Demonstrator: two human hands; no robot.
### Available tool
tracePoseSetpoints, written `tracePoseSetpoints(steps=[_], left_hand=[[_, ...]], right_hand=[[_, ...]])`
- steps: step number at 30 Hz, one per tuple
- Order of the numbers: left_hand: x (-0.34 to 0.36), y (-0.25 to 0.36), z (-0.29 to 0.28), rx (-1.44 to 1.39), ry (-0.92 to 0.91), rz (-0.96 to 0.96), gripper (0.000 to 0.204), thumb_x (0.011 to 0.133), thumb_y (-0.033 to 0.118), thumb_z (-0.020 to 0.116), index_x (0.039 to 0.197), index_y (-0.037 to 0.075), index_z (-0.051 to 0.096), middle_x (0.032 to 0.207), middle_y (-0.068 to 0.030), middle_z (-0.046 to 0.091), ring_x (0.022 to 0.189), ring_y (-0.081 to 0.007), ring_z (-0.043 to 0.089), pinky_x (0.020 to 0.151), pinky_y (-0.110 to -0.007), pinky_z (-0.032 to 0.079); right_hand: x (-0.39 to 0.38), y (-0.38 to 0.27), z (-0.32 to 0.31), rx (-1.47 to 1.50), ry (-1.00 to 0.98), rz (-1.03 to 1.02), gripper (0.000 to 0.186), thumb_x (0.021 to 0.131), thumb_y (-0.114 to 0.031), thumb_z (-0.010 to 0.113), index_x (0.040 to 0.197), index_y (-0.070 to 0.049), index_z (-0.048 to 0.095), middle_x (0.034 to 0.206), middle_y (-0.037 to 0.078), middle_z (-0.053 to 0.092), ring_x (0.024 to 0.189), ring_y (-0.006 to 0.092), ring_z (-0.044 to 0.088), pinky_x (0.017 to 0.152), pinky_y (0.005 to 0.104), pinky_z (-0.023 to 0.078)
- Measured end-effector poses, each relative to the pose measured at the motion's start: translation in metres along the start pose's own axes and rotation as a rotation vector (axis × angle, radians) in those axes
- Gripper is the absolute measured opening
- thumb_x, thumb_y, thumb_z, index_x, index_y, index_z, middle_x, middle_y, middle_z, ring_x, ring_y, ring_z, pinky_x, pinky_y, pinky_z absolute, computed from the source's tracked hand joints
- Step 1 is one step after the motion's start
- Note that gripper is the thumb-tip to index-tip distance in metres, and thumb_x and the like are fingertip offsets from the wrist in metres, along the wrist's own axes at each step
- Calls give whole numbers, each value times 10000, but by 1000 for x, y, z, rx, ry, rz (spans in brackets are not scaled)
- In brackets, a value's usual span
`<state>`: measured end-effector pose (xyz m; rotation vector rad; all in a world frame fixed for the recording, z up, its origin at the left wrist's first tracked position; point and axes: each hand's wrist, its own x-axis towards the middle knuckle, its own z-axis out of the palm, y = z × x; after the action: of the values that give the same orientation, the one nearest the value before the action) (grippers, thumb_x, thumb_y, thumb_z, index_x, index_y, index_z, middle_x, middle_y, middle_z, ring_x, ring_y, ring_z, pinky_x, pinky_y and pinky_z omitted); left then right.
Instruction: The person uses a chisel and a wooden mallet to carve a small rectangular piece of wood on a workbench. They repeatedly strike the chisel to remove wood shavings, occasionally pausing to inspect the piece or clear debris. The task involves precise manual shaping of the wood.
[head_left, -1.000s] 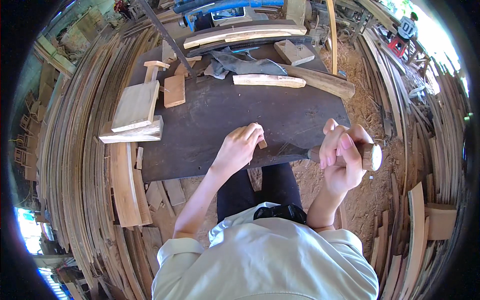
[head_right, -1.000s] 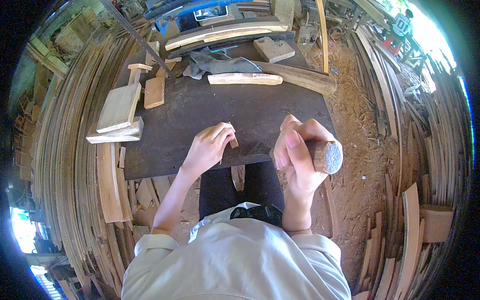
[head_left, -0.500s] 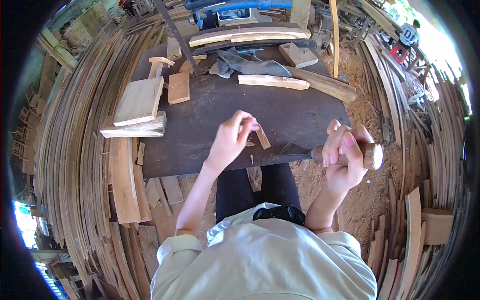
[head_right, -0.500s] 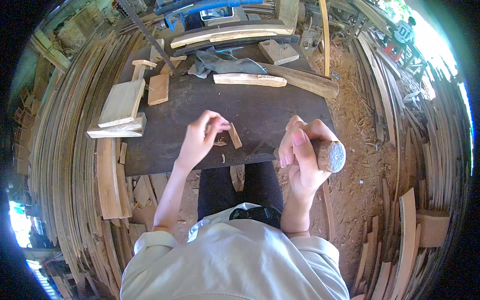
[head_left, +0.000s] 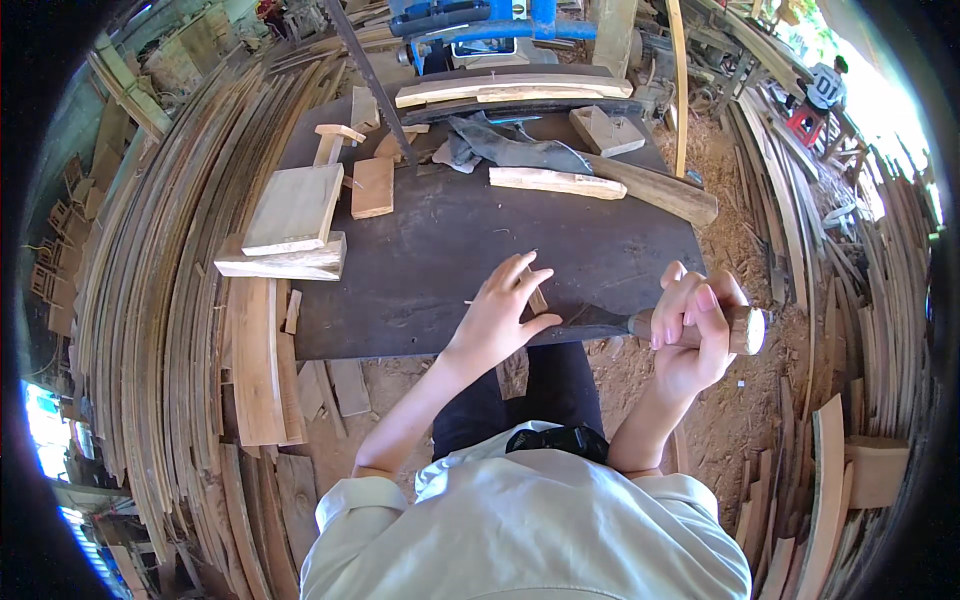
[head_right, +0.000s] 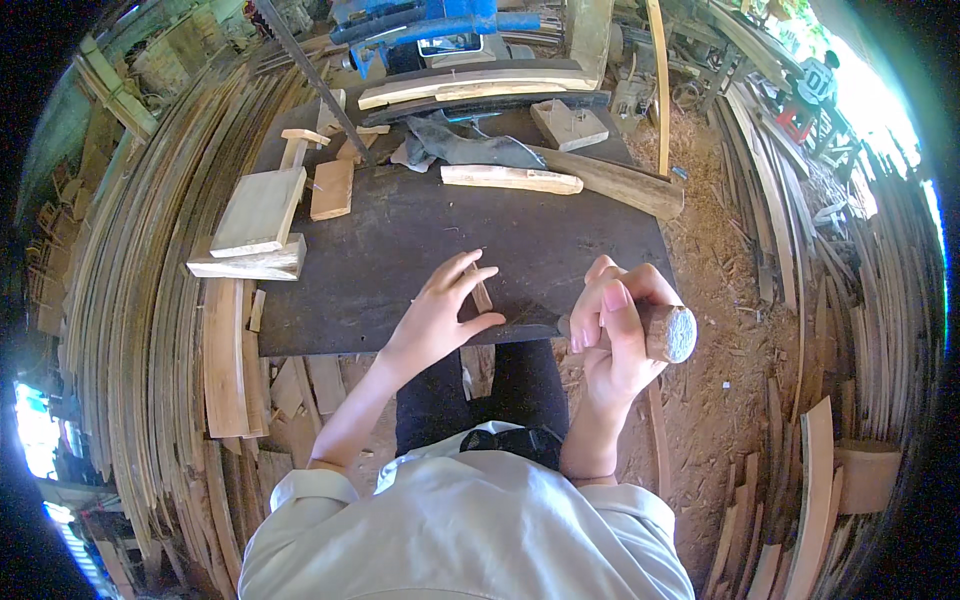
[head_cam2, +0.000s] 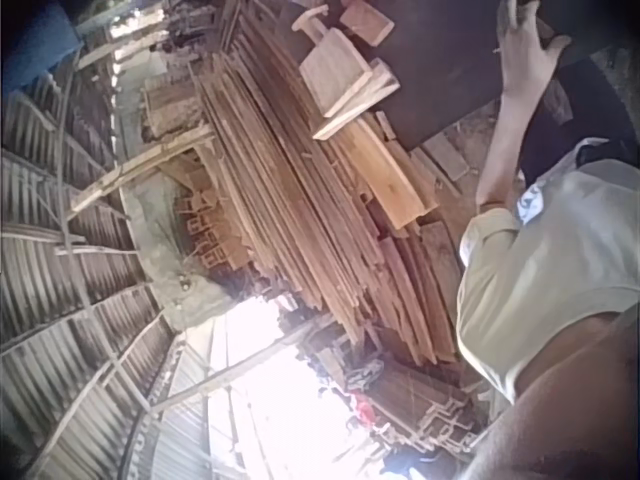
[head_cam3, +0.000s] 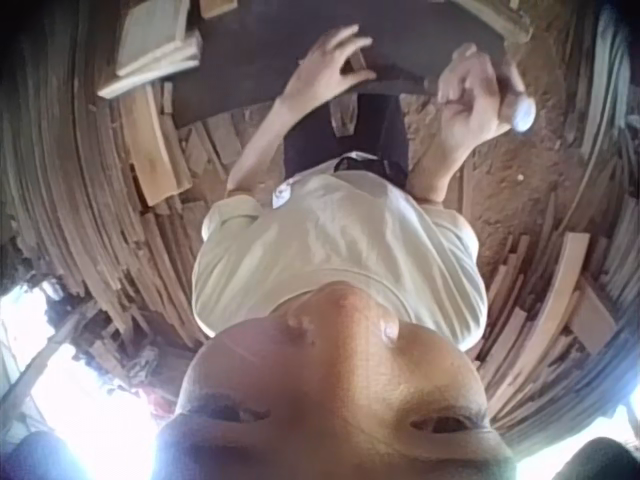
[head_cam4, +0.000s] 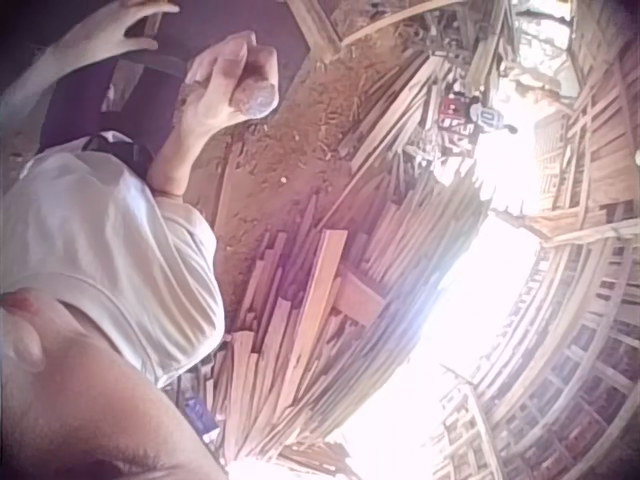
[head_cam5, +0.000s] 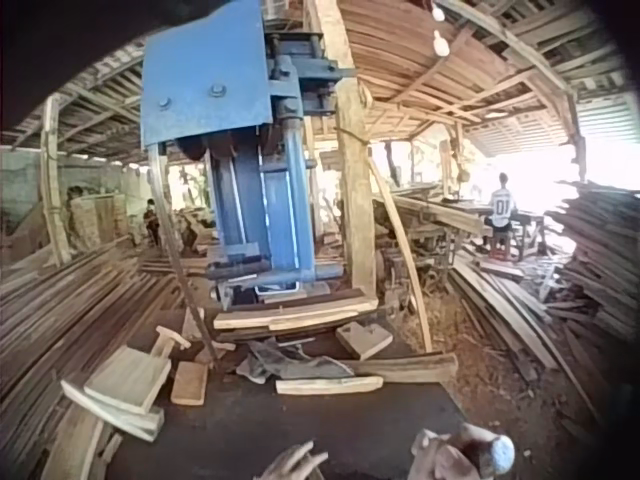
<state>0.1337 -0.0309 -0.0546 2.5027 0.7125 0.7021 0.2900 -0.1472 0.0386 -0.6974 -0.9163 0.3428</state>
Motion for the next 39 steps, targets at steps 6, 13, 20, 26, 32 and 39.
tracePoseSetpoints(steps=[6,13,20,26,32,39], left_hand=[[-4,-20,15,85,19,82,461,833,284,694,1180,16,553,1272,-211,525,1148,-358,545,978,-417,454],[12,-18,-11,-38,88,-122,193,908,189,604,1013,41,539,957,-174,658,797,-352,662,681,-420,535],[13,-36,-23,-68,287,53,157,879,100,634,1019,48,586,926,-136,653,819,-315,662,660,-358,518],[7,-42,-27,-118,340,28,202,851,60,659,1049,43,621,941,-112,666,814,-237,679,662,-312,531],[16,-36,-28,-123,269,126,295,848,50,658,1141,89,650,929,-94,677,803,-208,671,679,-303,536],[9,-27,-26,-172,261,90,290,854,35,647,1138,93,660,961,-93,688,841,-206,679,722,-305,537]], right_hand=[[-2,0,0,-52,-4,1,259,895,-138,465,654,-102,378,454,11,379,342,98,287,680,303,333],[0,1,-2,31,3,-6,239,882,-112,551,676,-72,437,476,17,445,358,80,336,562,282,296],[1,2,0,41,10,-3,234,880,-98,546,677,-64,435,478,25,442,360,84,337,548,270,304],[0,2,0,33,5,-14,238,883,-94,541,676,-56,429,481,30,442,366,85,333,516,260,299],[0,0,5,51,5,-7,244,882,-81,555,674,-50,432,483,38,438,388,91,347,398,239,277],[6,-7,11,-70,-69,28,235,885,-97,464,666,-100,380,458,14,393,346,104,315,695,326,331]])
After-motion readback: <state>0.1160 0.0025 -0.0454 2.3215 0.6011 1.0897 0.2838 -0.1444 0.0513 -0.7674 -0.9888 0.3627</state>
